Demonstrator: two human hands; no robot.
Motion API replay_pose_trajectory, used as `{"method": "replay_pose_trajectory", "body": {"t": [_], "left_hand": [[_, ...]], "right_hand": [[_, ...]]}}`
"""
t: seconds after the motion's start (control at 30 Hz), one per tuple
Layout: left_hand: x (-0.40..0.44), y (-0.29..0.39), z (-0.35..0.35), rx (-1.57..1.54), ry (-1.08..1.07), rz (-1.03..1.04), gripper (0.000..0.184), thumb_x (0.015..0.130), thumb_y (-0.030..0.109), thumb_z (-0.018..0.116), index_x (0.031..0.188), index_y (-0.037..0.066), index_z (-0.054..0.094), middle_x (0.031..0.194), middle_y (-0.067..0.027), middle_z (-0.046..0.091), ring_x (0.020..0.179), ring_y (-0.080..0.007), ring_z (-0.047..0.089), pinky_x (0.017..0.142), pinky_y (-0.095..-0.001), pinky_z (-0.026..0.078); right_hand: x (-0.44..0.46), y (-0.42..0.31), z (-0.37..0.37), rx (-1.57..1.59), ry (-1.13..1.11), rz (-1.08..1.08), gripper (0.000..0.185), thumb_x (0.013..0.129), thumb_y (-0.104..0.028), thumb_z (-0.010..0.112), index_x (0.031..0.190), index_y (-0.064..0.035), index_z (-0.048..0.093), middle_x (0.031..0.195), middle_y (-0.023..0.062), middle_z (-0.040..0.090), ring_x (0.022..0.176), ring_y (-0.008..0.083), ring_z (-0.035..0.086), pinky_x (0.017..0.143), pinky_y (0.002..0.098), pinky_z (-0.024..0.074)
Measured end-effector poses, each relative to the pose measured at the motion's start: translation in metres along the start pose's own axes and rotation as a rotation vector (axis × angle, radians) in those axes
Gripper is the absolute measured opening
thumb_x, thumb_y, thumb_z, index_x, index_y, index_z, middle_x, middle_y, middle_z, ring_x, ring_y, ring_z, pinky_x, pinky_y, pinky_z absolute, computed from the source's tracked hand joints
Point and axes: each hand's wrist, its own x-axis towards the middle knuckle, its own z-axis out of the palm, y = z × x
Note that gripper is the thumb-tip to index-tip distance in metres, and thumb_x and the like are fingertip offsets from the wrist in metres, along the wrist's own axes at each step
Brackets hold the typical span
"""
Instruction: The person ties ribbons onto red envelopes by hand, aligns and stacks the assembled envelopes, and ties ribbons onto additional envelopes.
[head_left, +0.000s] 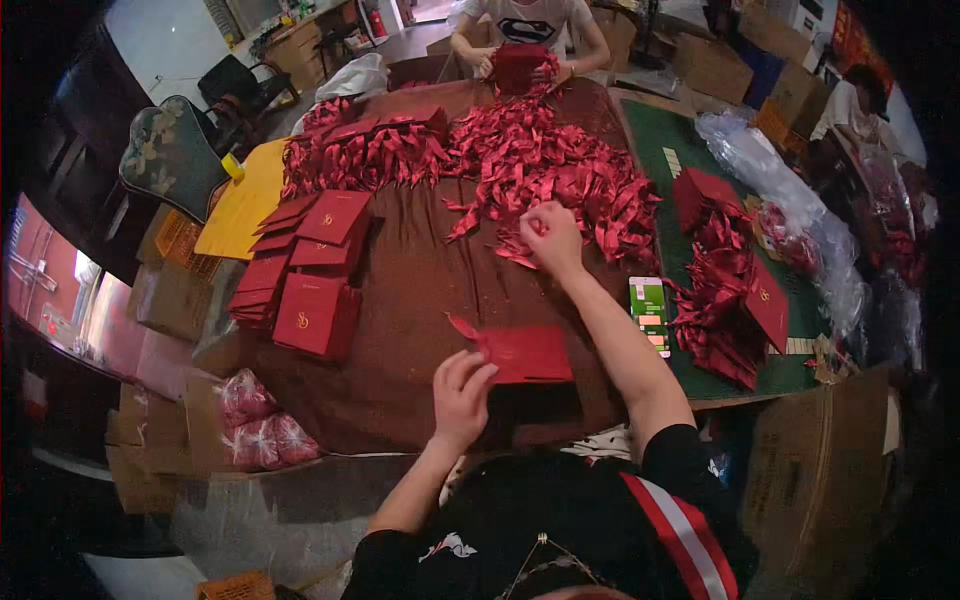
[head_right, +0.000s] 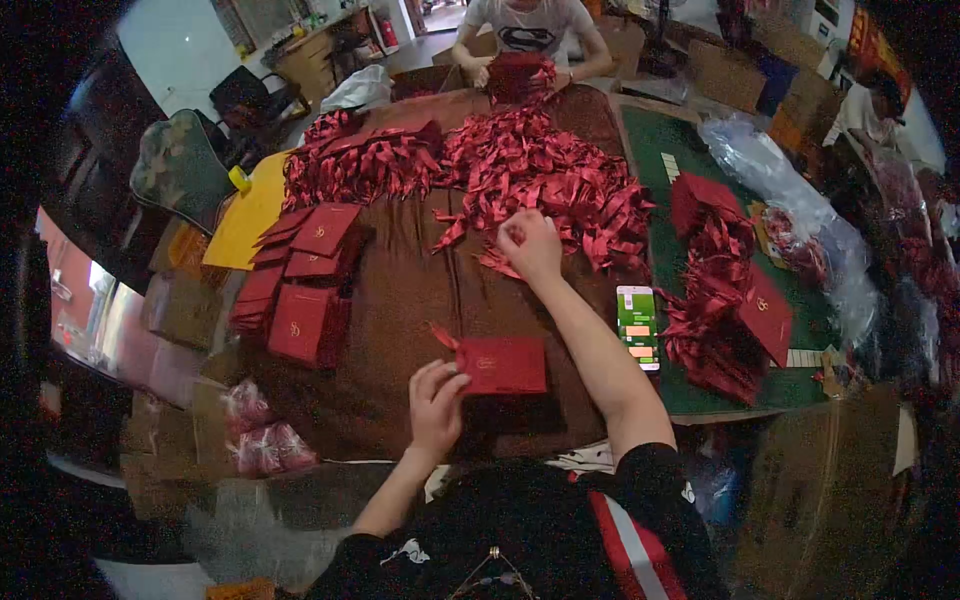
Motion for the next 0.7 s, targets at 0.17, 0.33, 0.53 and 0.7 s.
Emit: {"method": "replay_pose_trajectory", "body": {"t": [0.17, 0.33, 0.53, 0.7], "left_hand": [[0.044, -0.01, -0.024, -0.295, 0.126, -0.245, 0.02, 0.093, 0.003, 0.063, 0.112, 0.002, 0.063, 0.105, -0.0142, 0.066, 0.097, -0.0329, 0.065, 0.089, -0.0383, 0.051], [0.086, -0.032, -0.013, -0.438, -0.192, -0.581, 0.024, 0.096, 0.013, 0.064, 0.117, 0.002, 0.062, 0.103, -0.0163, 0.071, 0.101, -0.0302, 0.07, 0.086, -0.0364, 0.053], [0.087, -0.069, 0.049, -0.145, -0.269, -0.336, 0.027, 0.091, 0.019, 0.069, 0.114, 0.005, 0.064, 0.103, -0.018, 0.068, 0.099, -0.0401, 0.065, 0.085, -0.0461, 0.052], [0.061, -0.053, 0.052, 0.32, 0.024, -0.358, 0.042, 0.085, 0.025, 0.075, 0.122, 0.01, 0.061, 0.113, -0.013, 0.059, 0.11, -0.0351, 0.053, 0.095, -0.0493, 0.043]], "right_hand": [[0.061, 0.008, -0.052, 0.586, 0.082, 0.258, 0.021, 0.1, -0.022, 0.058, 0.103, -0.0018, 0.064, 0.093, 0.0055, 0.07, 0.077, 0.0132, 0.061, 0.068, 0.0304, 0.0484], [0.072, -0.072, -0.141, 0.865, 0.195, 0.296, 0.02, 0.106, -0.02, 0.051, 0.107, -0.0017, 0.061, 0.09, 0.0005, 0.06, 0.075, 0.0069, 0.053, 0.071, 0.0223, 0.0451], [0.016, -0.095, -0.151, 0.79, -0.099, 0.263, 0.021, 0.097, -0.006, 0.065, 0.118, -0.0011, 0.065, 0.11, 0.0026, 0.068, 0.099, 0.0087, 0.063, 0.09, 0.0239, 0.0501], [-0.083, -0.082, -0.082, 0.572, -0.433, 0.384, 0.025, 0.091, -0.007, 0.071, 0.114, 0.0012, 0.068, 0.111, 0.0076, 0.072, 0.105, 0.0142, 0.066, 0.094, 0.0301, 0.0513]]}}
